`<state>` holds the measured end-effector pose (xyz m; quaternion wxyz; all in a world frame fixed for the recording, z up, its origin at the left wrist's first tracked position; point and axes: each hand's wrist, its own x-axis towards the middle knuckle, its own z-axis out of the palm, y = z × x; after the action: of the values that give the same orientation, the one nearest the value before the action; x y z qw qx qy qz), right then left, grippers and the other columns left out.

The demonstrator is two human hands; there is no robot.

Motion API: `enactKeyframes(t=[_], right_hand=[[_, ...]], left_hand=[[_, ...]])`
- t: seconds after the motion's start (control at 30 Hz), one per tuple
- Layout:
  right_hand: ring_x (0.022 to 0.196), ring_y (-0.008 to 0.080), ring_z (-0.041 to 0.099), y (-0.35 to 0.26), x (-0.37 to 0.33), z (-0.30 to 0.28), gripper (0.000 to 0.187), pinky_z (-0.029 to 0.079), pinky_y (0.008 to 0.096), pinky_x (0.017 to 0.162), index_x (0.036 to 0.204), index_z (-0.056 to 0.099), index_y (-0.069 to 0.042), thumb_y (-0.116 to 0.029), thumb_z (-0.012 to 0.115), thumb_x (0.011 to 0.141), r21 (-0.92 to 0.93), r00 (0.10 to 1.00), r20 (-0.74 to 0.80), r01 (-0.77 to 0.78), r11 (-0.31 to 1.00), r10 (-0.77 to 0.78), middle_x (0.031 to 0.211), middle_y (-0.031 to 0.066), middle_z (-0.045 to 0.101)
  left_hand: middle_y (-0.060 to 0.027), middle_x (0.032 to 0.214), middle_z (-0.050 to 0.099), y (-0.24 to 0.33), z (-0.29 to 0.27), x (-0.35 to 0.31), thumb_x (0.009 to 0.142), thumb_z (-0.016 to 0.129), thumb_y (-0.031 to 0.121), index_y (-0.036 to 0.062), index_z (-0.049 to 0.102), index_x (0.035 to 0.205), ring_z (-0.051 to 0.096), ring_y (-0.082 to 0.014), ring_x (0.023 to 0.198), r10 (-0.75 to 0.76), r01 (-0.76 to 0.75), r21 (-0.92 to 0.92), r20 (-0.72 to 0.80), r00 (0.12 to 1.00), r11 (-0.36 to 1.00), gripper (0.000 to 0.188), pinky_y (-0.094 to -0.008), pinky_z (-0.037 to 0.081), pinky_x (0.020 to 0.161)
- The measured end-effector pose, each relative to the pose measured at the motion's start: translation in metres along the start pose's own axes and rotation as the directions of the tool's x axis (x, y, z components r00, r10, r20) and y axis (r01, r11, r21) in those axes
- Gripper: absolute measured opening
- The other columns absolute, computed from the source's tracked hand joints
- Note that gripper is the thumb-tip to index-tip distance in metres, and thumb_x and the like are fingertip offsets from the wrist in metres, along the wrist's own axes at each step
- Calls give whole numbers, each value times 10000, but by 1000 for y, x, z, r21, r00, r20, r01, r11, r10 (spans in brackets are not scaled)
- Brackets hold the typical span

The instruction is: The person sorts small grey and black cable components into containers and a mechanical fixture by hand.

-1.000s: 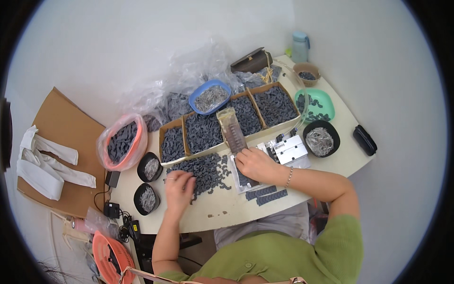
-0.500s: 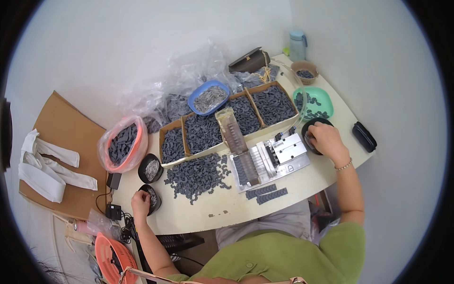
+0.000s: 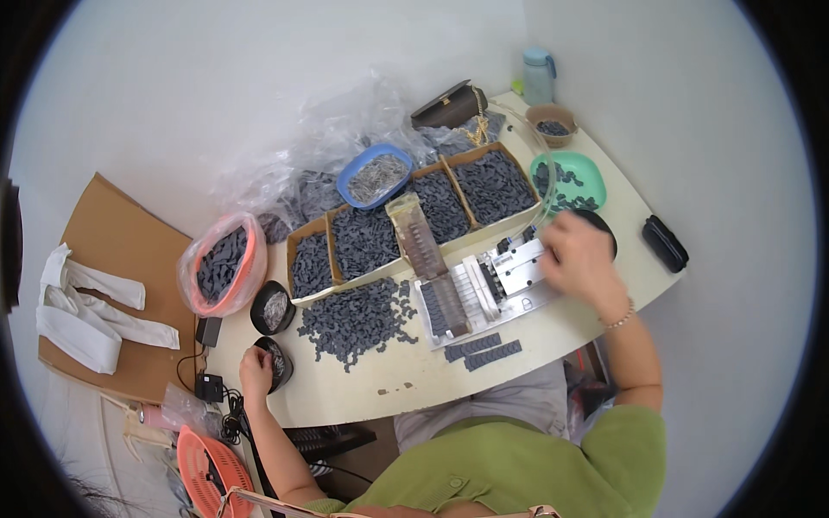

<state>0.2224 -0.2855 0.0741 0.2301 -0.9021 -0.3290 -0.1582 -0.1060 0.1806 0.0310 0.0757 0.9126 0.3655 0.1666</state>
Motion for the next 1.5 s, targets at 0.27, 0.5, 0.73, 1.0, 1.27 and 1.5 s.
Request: enactKeyframes(t=[0.27,0.5,0.73,1.0,1.27,1.5], right_hand=[[750,212,564,-62,-11,79,75,465,327,639,752,630,-104,-126,666,691,302,810,-21,565,768,-587,804,25,557],[809,192,546,-65,-16,78,139,444,308,671,809,645,-80,-132,604,687,153,746,40,653,741,-665,826,30,558],[858,198,547,-59,-27,73,297,443,310,719,983,663,-45,-116,609,700,175,721,46,676,716,-692,927,45,587],[933,228,542,-67,12,92,417,437,342,782,1113,624,-40,-93,649,700,271,744,48,633,725,-667,1045,80,577],[969,244,537,-76,10,97,409,424,356,829,1100,622,-16,-131,660,710,177,728,105,657,733,-678,1076,102,568],[984,277,540,-59,17,77,313,435,394,820,1046,662,-93,-56,626,738,370,822,-15,534,760,-570,1094,92,573]], left_hand=[[-183,814,603,9,0,4,777,635,14,-4,560,831,589,-373,795,44,-44,-18,42,998,999,94,-437,460,714],[-195,818,621,-1,3,2,772,613,-2,-3,568,817,606,-372,766,-17,15,-48,-48,999,999,63,-438,473,701],[-185,792,630,5,1,0,751,633,5,-7,619,829,623,-352,758,53,-53,-9,1,999,999,80,-423,488,707],[-189,782,621,10,-4,4,767,647,39,-8,592,806,606,-377,763,28,-31,78,39,999,997,82,-450,473,711],[-170,755,617,13,-9,-3,806,617,53,3,569,841,611,-336,705,-33,37,24,-153,988,999,78,-409,481,660],[-126,868,616,181,38,-29,784,636,-44,40,641,898,620,-301,813,501,-417,-502,38,865,758,141,-372,507,714]])
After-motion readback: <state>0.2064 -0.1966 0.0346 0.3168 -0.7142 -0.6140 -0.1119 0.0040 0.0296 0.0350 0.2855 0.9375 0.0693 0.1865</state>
